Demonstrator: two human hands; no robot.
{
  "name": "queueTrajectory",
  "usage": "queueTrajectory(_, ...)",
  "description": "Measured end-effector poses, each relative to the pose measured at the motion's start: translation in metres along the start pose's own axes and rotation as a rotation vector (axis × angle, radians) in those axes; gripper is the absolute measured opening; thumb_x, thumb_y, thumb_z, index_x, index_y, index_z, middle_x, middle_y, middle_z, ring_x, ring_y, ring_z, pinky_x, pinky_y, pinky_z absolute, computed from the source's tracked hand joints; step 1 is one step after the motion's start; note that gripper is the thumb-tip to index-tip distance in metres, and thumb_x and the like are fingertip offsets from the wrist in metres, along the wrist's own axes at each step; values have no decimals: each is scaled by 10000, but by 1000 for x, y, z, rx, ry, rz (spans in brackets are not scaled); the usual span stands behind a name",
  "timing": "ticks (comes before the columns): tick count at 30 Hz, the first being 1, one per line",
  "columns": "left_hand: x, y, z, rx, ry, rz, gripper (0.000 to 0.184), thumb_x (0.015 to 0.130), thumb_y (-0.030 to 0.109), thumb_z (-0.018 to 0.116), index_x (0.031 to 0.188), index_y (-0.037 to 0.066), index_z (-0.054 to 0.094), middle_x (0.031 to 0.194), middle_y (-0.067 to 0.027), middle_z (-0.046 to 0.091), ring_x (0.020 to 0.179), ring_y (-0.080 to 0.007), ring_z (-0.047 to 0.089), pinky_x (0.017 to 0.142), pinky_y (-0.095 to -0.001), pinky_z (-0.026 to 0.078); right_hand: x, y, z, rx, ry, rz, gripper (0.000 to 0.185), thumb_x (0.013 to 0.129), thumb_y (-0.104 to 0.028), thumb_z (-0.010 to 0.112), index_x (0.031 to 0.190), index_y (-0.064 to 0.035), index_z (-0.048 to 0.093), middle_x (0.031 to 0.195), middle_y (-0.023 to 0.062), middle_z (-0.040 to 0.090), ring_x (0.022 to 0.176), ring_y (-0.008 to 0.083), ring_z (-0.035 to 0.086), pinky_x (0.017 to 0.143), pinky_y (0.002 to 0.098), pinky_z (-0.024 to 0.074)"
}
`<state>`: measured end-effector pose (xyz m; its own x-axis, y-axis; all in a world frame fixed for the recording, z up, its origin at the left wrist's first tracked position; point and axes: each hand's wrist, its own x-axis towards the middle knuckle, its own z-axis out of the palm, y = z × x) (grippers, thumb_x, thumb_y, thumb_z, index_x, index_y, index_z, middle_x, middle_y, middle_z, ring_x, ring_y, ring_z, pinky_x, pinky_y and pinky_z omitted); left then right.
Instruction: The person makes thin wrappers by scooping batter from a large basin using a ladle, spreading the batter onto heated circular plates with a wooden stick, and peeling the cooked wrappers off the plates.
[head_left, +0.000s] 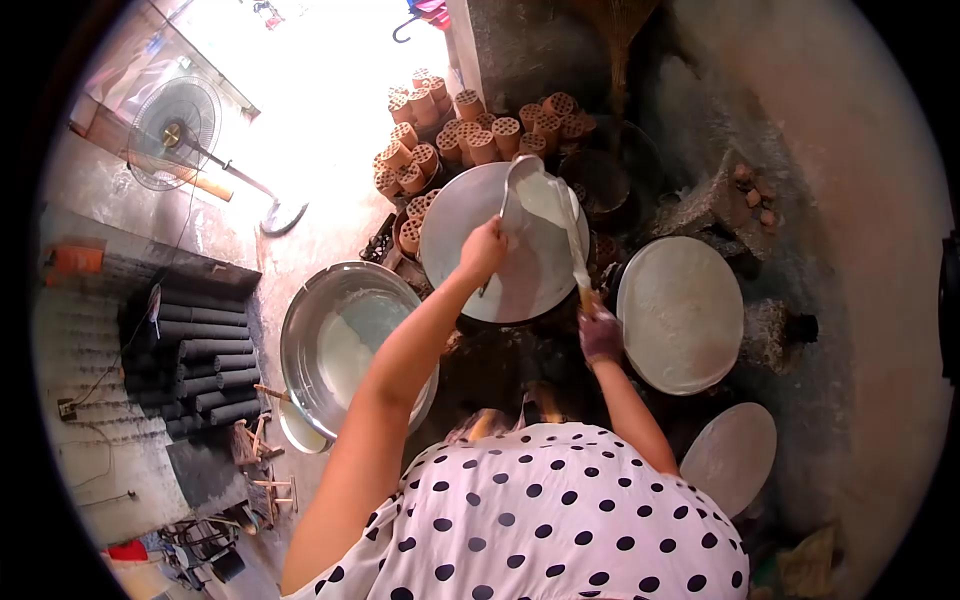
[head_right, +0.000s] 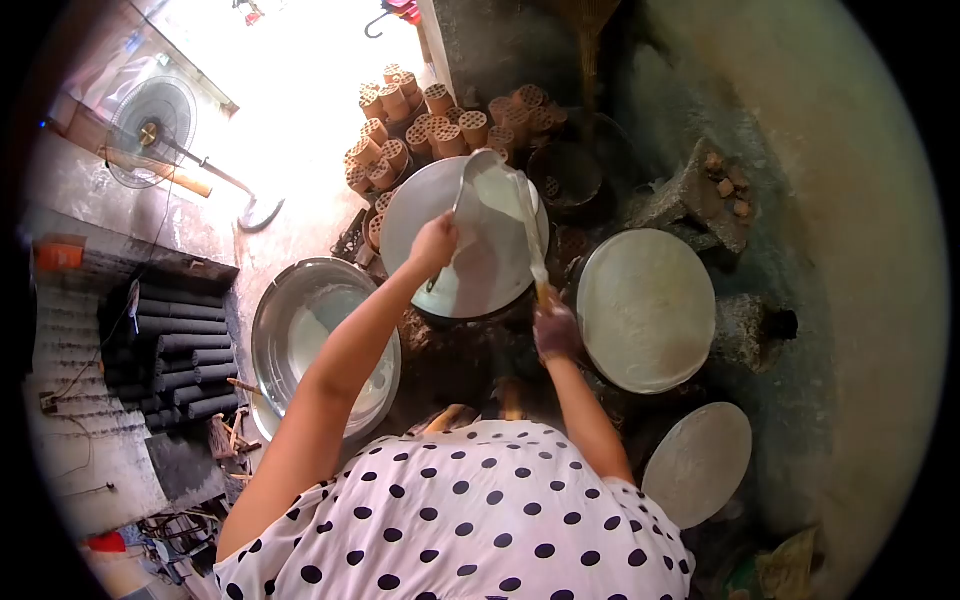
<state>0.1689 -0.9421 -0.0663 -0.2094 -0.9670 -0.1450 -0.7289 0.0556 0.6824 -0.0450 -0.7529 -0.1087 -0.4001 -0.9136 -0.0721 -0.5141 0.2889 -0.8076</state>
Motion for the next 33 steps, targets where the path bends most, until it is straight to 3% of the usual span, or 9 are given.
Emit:
queueTrajectory(4, -26, -10, -45, 201, 324, 70, 420, 911, 192, 461, 1320, 97, 459, 831, -233, 630, 754, -388, 620, 677, -482, 473, 36, -13, 49, -207, -98, 226, 449, 833, -208, 582, 1261, -74, 553, 1082, 156, 657, 1005, 332, 617, 879, 323, 471)
queueTrajectory(7, -72, -11, -88, 54, 494, 71, 419, 928, 197, 460, 1334, 91, 444, 802, -237, 628, 751, -426, 608, 663, -509, 453, 23, -15, 43, 272, 4, 65, 435, 833, -179, 595, 1250, -58, 567, 1113, 161, 649, 1034, 254, 628, 904, 313, 465)
queueTrajectory(10, -110, -44, -99, 57, 733, 395, 420, 942, 173, 449, 1347, 67, 422, 695, -154, 615, 595, -312, 607, 550, -433, 456, -18, 9, 65, 372, 202, 195, 410, 823, -106, 609, 1220, -10, 580, 1118, 151, 652, 1010, 210, 630, 897, 306, 465)
queueTrajectory(12, -158, -29, -117, -536, 274, -101, 412, 966, 185, 411, 1367, 92, 423, 582, -38, 491, 425, -150, 484, 389, -297, 392, -3, 6, 96, 327, 171, 149, 402, 822, -106, 612, 1210, -7, 584, 1114, 148, 654, 996, 216, 633, 885, 310, 468)
queueTrajectory(15, -189, -68, -110, -841, 86, -352, 407, 978, 186, 401, 1377, 111, 414, 554, 27, 375, 373, -53, 351, 321, -205, 281, 28, -50, 87, 181, 10, 202, 378, 818, -107, 609, 1178, 9, 595, 1107, 159, 653, 987, 250, 635, 859, 324, 470)
queueTrajectory(17, -218, -101, -101, -944, 131, -377, 408, 977, 181, 402, 1377, 101, 398, 549, 16, 380, 363, -75, 362, 322, -215, 300, 30, -72, 64, 604, -74, 346, 377, 815, -110, 605, 1172, 9, 596, 1112, 173, 648, 1001, 268, 630, 853, 334, 468)
queueTrajectory(23, -323, -137, -95, -1049, 289, -541, 390, 978, 186, 398, 1357, 90, 393, 564, 10, 374, 388, -87, 368, 328, -216, 308, 9, -1, 88, 277, 231, 212, 387, 842, -207, 604, 1212, -94, 599, 1043, 174, 669, 954, 233, 653, 817, 344, 491)
queueTrajectory(25, -346, -158, -82, -1112, 332, -618, 377, 978, 187, 396, 1343, 93, 402, 572, 11, 383, 387, -88, 366, 335, -221, 312, 32, -35, 91, 305, -30, 433, 376, 847, -233, 592, 1208, -131, 609, 1033, 195, 662, 954, 224, 649, 808, 349, 485)
queueTrajectory(33, -375, -194, -58, -1330, 393, -762, 298, 981, 205, 400, 1262, 117, 445, 593, 34, 381, 397, -73, 346, 366, -235, 326, 90, -10, 65, 354, -289, 46, 358, 822, -173, 614, 1170, -94, 639, 1048, 94, 686, 905, 179, 648, 789, 288, 487)
